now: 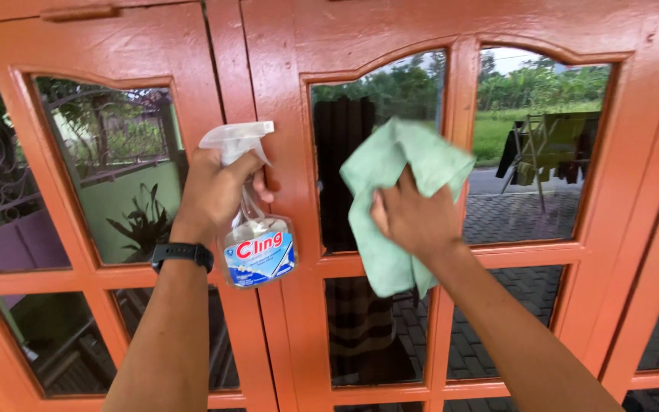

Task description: Cleaning glass window panes using a spray cleaner and a green cloth.

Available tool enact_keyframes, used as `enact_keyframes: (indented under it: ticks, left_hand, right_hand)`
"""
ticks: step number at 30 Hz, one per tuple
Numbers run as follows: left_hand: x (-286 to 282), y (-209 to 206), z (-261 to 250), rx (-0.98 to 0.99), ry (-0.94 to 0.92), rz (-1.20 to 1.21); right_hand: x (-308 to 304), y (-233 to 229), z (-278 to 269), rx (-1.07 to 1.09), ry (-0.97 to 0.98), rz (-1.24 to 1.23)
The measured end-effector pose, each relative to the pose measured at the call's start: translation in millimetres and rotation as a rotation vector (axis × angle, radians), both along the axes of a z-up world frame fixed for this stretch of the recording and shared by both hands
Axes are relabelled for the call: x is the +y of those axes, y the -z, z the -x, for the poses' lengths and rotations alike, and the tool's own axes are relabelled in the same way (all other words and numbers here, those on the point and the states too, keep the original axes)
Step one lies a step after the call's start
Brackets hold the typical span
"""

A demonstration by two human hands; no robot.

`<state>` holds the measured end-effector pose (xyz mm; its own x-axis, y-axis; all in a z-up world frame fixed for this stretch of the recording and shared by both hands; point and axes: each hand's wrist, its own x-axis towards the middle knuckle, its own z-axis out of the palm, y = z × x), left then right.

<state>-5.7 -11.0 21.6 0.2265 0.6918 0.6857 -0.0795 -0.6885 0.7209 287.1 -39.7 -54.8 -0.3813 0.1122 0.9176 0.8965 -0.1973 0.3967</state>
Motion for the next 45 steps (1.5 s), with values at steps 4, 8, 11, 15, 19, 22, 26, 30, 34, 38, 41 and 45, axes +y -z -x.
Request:
enact_keyframes:
  ticks: [4,8,11,15,19,22,26,30,34,38,41,45]
  left_hand:
    - [5.8,0.6,-0.2,0.024,-0.005,-0.070]
    - [1.4,-1.5,-3.2,-0.060,0.025,0.021]
    - [-6.3,-6.4,-4.7,-0.084,0.005,0.085]
    - [-4.5,-7.2,-5.2,-0.082,-0.015,0.109]
    - [5.6,-4.9,-2.3,-0.074,0.008,0.048]
    - [10.0,-1.5,-3.3,-0.077,0.040,-0.002]
    - [4.8,-2.7,-4.6,-0.074,0.025,-0.005]
    - [14.6,1.4,-4.2,-0.104,0.072,-0.002]
    - [4.3,-1.8,-4.9,-0.060,0.015,-0.017]
    - [-0.2,-1.3,-3.1,-0.058,0.020,-0.010]
    - [0.8,-2.1,-1.9,-0.056,0.018,-0.012]
    - [10.3,0.9,-2.2,-0.094,0.066,-0.028]
  right_hand:
    - [8.3,12.9,-15.9,-0.072,-0.044,0.058]
    - [-14.5,-45.2,3.8,0.098,-0.031,0.147]
    - [-17.3,-93.1,25.3,0.125,-0.089,-0.005]
    - [1.4,-113.6,57.8,-0.023,0.085,-0.356]
    - [27.3,-95.6,51.9,0.311,-0.112,0.128]
    - [13.0,-85.5,56.1,0.304,-0.094,0.153]
    - [13.8,-67.2,52.2,0.145,-0.153,-0.063]
    - [15.7,-54.6,50.2,0.144,-0.198,-0.073]
    - [9.1,-54.8,54.3,0.155,-0.176,-0.063]
    - [12.3,-50.3,52.6,0.146,-0.217,-0.113]
    - [11.0,-50.3,52.6,0.120,-0.265,-0.149]
    - [11.0,-43.3,50.3,0.148,-0.256,-0.146]
